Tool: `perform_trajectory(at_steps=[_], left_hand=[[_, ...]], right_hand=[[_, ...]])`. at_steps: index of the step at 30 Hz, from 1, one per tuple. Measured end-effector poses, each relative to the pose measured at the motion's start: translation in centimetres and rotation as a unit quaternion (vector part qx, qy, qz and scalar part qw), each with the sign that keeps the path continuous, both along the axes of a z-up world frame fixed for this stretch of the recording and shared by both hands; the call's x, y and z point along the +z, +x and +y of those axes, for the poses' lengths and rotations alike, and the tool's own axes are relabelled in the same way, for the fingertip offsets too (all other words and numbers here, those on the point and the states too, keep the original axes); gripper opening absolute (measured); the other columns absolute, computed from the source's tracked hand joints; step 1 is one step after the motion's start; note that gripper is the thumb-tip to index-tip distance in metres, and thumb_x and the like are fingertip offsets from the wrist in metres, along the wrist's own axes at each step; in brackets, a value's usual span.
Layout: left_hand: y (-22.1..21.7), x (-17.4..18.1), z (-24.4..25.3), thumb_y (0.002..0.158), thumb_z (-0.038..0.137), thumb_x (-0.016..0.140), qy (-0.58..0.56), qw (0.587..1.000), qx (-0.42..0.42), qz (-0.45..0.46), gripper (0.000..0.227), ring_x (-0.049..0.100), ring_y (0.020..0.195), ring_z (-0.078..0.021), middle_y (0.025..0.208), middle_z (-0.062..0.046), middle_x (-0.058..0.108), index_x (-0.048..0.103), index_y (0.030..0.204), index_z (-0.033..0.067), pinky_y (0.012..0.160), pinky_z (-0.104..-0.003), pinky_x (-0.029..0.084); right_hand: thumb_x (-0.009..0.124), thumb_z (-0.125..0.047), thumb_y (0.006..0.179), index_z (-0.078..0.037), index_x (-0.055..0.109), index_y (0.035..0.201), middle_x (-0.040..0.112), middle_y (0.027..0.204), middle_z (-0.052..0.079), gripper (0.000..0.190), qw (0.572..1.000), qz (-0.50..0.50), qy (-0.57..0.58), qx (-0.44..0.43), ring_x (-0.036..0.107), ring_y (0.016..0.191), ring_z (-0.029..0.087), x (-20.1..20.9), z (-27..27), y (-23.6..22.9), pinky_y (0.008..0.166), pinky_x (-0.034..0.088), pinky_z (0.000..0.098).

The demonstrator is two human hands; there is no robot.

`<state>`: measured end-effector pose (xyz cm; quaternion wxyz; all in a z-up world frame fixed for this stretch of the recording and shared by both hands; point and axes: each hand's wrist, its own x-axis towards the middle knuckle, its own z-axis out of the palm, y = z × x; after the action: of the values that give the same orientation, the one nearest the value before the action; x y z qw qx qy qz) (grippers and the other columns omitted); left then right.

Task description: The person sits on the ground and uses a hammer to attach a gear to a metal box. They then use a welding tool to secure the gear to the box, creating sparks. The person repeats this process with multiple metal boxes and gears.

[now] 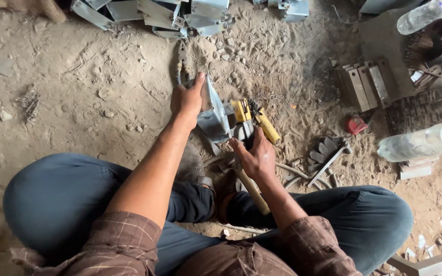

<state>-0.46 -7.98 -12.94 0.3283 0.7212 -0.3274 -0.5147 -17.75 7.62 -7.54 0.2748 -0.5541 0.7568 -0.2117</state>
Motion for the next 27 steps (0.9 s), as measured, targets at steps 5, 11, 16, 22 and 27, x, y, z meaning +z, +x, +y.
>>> perform_trajectory(at_steps=[5,11,16,22,27], left_hand=[[0.1,1.1,0.3,0.084,0.064,0.069,-0.027,0.999,0.006,-0.022,0.063,0.074,0.089,-0.0277,0.100,-0.014,0.077,0.075,0.104,0.0049,0.077,-0.041,0.058],[0.2,0.9,0.3,0.087,0.064,0.068,-0.028,0.999,0.003,-0.040,0.063,0.073,0.091,-0.0280,0.102,-0.014,0.075,0.071,0.107,0.0043,0.077,-0.042,0.058],[0.2,0.8,-0.4,0.087,0.063,0.065,-0.019,1.000,-0.008,0.002,0.061,0.076,0.088,-0.0268,0.099,-0.012,0.079,0.077,0.103,0.0053,0.075,-0.041,0.058],[-0.5,0.1,-0.2,0.084,0.064,0.069,-0.047,0.999,0.010,-0.024,0.063,0.075,0.087,-0.0278,0.097,-0.013,0.078,0.075,0.101,0.0036,0.075,-0.041,0.058],[0.3,0.0,0.2,0.084,0.064,0.069,-0.041,0.998,0.016,-0.036,0.064,0.075,0.088,-0.0291,0.098,-0.015,0.077,0.074,0.101,0.0031,0.075,-0.043,0.057]], right_hand=[[0.073,-0.057,0.082,0.001,0.053,0.129,0.070,0.094,0.024,0.077,0.999,0.028,0.020,0.019,0.068,0.088,0.038,0.0,-0.3,0.3,0.080,0.052,0.0503],[0.067,-0.062,0.082,-0.002,0.055,0.126,0.071,0.096,0.022,0.075,1.000,0.005,0.024,0.020,0.069,0.088,0.036,0.0,0.0,0.2,0.081,0.052,0.0496],[0.069,-0.061,0.081,0.002,0.046,0.139,0.070,0.098,0.025,0.088,0.999,0.005,0.030,0.019,0.069,0.089,0.038,-0.3,-0.3,0.2,0.080,0.053,0.0497],[0.070,-0.060,0.082,0.002,0.046,0.143,0.069,0.110,0.027,0.091,0.999,0.037,0.007,0.036,0.067,0.099,0.042,-1.3,0.0,-0.6,0.085,0.051,0.0512],[0.069,-0.060,0.083,0.003,0.049,0.139,0.069,0.109,0.028,0.087,0.999,0.018,-0.022,0.036,0.067,0.102,0.042,-1.4,0.4,-0.2,0.088,0.052,0.0508]])
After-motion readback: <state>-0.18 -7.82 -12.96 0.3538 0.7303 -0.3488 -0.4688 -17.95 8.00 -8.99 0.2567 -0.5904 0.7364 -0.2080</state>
